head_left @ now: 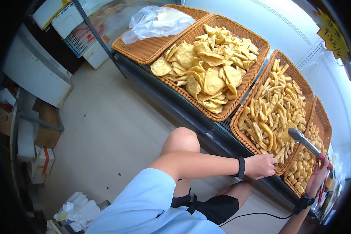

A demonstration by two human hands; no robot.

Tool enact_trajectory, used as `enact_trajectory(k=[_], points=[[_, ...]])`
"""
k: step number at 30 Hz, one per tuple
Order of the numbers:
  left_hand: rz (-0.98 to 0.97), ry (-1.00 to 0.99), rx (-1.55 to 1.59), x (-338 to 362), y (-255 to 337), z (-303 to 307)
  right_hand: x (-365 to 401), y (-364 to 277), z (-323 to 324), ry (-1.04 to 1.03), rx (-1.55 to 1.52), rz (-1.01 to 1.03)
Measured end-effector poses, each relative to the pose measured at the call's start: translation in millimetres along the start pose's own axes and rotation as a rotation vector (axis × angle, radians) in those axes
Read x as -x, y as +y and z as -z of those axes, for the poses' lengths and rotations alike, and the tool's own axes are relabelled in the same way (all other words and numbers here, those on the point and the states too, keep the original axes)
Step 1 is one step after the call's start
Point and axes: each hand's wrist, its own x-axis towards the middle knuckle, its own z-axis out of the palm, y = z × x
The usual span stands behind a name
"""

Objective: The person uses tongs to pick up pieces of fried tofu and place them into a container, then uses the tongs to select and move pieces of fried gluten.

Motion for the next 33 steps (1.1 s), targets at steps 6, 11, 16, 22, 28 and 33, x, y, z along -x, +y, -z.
enact_trajectory(k=[6, 11, 16, 22, 28, 33], points=[[0.012, -0.029, -0.019, 0, 1, -1, -1, 2, -1, 0.007, 0.015, 0.035], [0.023, -0.033, 0.013, -4, 2, 5, 2, 2, 9, -0.014, 0.057, 0.036], [0.013, -0.027, 0.039, -7, 1, 8, 19, -4, -8, 0.036, 0.044, 0.02], [0.033, -0.023, 0.165, -13, 0, 5, 28, -17, -2, 0.081, 0.028, 0.106], [0.029, 0.102, 0.25, -33, 10, 26, 41, -57, -17, 0.1, 0.089, 0.338], [0.138, 0.515, 0.491, -64, 49, 117, 57, -58, -31, 0.058, 0.226, 0.404]])
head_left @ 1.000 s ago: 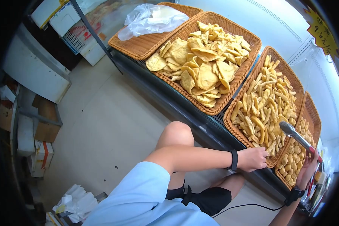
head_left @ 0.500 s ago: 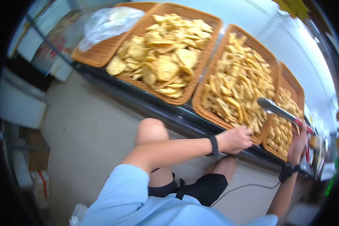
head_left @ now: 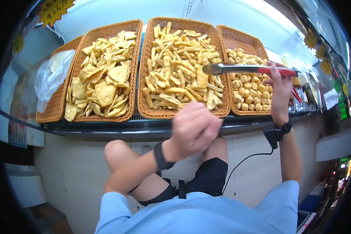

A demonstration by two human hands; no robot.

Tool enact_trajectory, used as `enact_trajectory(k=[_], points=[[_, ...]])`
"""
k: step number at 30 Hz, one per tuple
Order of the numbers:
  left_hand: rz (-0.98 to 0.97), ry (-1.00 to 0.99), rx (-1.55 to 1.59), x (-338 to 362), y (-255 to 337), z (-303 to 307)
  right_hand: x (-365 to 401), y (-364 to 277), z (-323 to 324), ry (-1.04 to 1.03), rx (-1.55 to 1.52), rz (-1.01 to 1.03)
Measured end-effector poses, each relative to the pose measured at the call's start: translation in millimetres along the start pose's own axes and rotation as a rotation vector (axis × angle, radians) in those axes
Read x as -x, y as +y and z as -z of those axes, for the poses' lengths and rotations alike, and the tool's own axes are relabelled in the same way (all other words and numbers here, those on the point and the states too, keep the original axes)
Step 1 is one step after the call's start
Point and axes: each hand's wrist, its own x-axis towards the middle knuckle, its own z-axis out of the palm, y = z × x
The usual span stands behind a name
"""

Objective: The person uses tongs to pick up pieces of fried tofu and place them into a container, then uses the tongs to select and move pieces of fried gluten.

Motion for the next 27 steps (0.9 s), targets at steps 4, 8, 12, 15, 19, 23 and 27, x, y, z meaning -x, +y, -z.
enact_trajectory(k=[4, 8, 12, 15, 19, 23, 27], points=[[0.036, 0.055, 0.295, -40, 61, 49, 18, 11, 1, -0.036, -0.061, 0.001], [-0.003, 0.072, 0.499, -70, 70, 59, 28, 29, -6, -0.029, -0.084, -0.031], [-0.08, 0.124, 0.58, -60, 92, 54, 37, 32, -15, -0.014, -0.162, -0.074], [-0.113, 0.172, 0.615, -58, 96, 54, 43, 32, -13, 0.026, -0.152, -0.074], [-0.17, 0.224, 0.635, -59, 103, 53, 35, 29, -5, 0.049, -0.127, -0.076], [-0.225, 0.276, 0.68, -63, 111, 48, 36, 28, 6, 0.034, -0.061, -0.085], [-0.271, 0.328, 0.684, -68, 116, 51, 16, 13, 8, 0.076, -0.045, 0.045]])
